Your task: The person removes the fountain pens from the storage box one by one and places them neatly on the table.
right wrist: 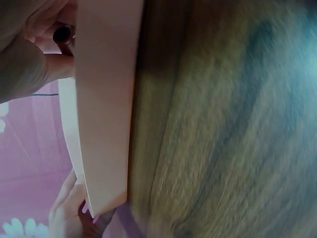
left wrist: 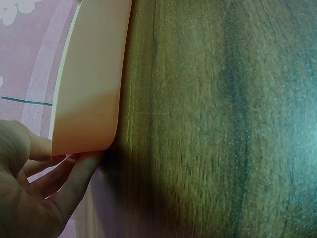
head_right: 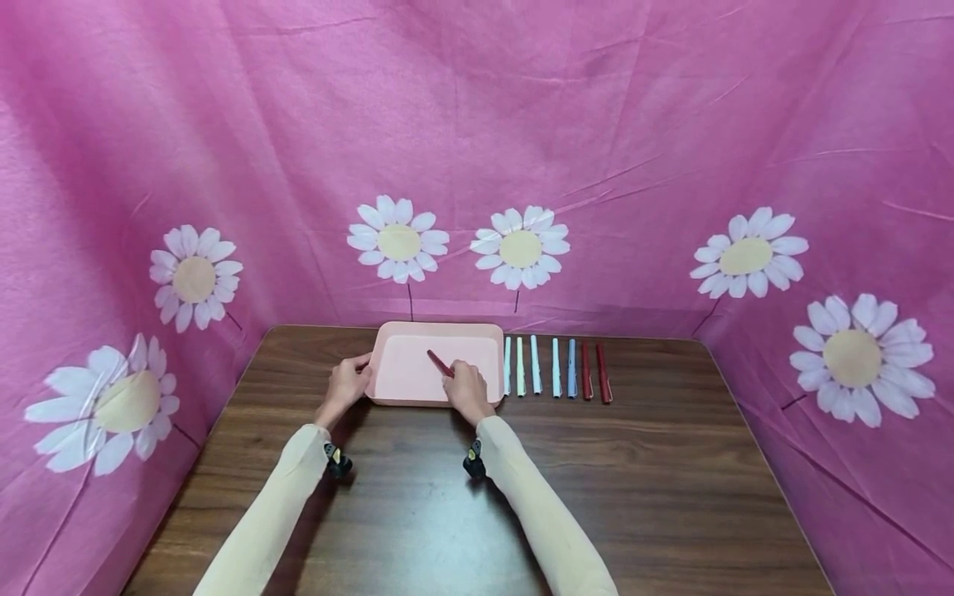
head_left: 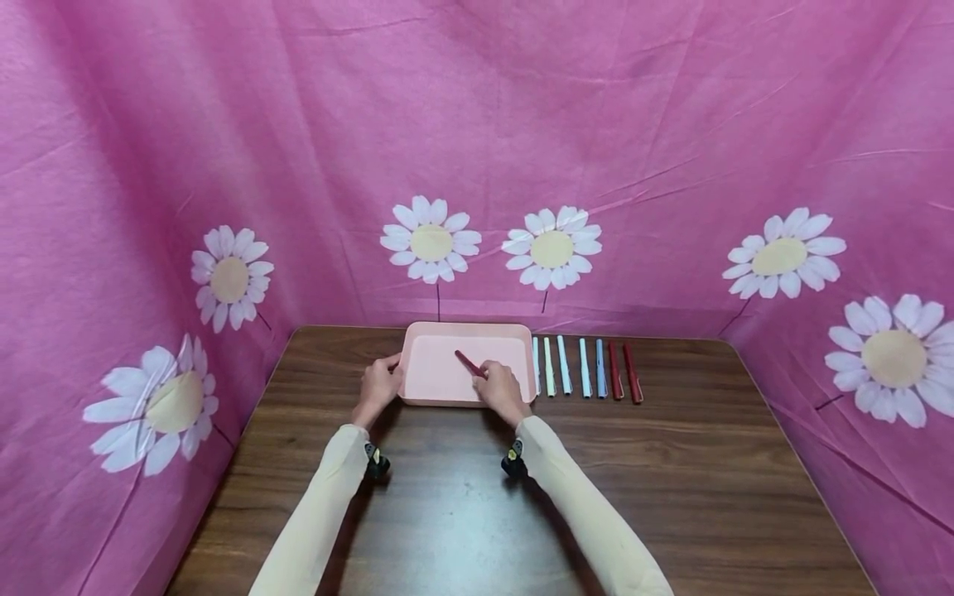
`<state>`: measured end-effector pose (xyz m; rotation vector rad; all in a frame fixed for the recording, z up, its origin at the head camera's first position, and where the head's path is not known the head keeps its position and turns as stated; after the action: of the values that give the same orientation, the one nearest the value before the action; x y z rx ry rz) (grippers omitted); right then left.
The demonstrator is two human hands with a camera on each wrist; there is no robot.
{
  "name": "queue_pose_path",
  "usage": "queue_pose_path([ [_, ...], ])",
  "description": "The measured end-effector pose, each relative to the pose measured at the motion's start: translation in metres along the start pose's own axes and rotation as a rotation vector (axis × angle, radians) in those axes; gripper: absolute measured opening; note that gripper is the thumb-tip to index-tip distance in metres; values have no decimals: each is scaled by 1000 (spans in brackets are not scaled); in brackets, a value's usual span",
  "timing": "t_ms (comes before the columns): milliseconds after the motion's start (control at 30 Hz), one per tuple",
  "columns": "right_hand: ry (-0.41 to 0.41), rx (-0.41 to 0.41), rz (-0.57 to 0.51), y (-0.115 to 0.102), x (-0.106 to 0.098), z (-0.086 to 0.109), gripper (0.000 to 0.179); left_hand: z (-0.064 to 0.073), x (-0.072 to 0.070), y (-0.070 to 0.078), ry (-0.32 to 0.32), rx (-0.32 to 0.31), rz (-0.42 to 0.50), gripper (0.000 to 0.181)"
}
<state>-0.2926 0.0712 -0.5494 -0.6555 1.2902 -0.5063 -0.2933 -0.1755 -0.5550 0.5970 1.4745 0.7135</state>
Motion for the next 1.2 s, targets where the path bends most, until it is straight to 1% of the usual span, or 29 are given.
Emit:
queue_pose_path([
  [167,-3,-29,172,-6,-3,2,18,0,0,0,-1,-4,7,41],
  [267,22,-72,256,-8,-3,4,18,0,0,-1,3,2,7,41],
  [467,89,-111,385,-7,-4,10,16,0,-1,-3,4,0,15,40],
  [600,132,-141,430,-5,-6,9,18,0,-1,-3,6,1,10,40],
  [667,149,-150,420,-3,-8,9,17,0,-1,-3,5,0,7,40],
  [733,160,-141,391,-1,-10,8,15,-1,0,-3,4,-3,5,39],
  [867,176,-120,286,4,-16,7,11,-1,0,-2,7,-4,6,39],
  [933,194,-137,238,4,-19,7,11,0,0,-2,10,-3,4,40],
  [1067,244,-196,161,6,-27,10,9,0,-1,-1,13,-1,-1,40],
  [1200,285,-220,107,10,-36,13,9,0,-1,0,15,6,-10,39],
])
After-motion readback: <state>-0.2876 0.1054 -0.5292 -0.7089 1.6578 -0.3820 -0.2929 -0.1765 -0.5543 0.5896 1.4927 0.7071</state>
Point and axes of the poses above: each hand's wrist, its own z-axis away from the middle knuckle, its own x-axis out of the palm, y = z × x, the point moved 5 cm from there along -z, towards the middle knuckle, and after that the axes turned 7 degrees about -y, right-handed, at the moved point
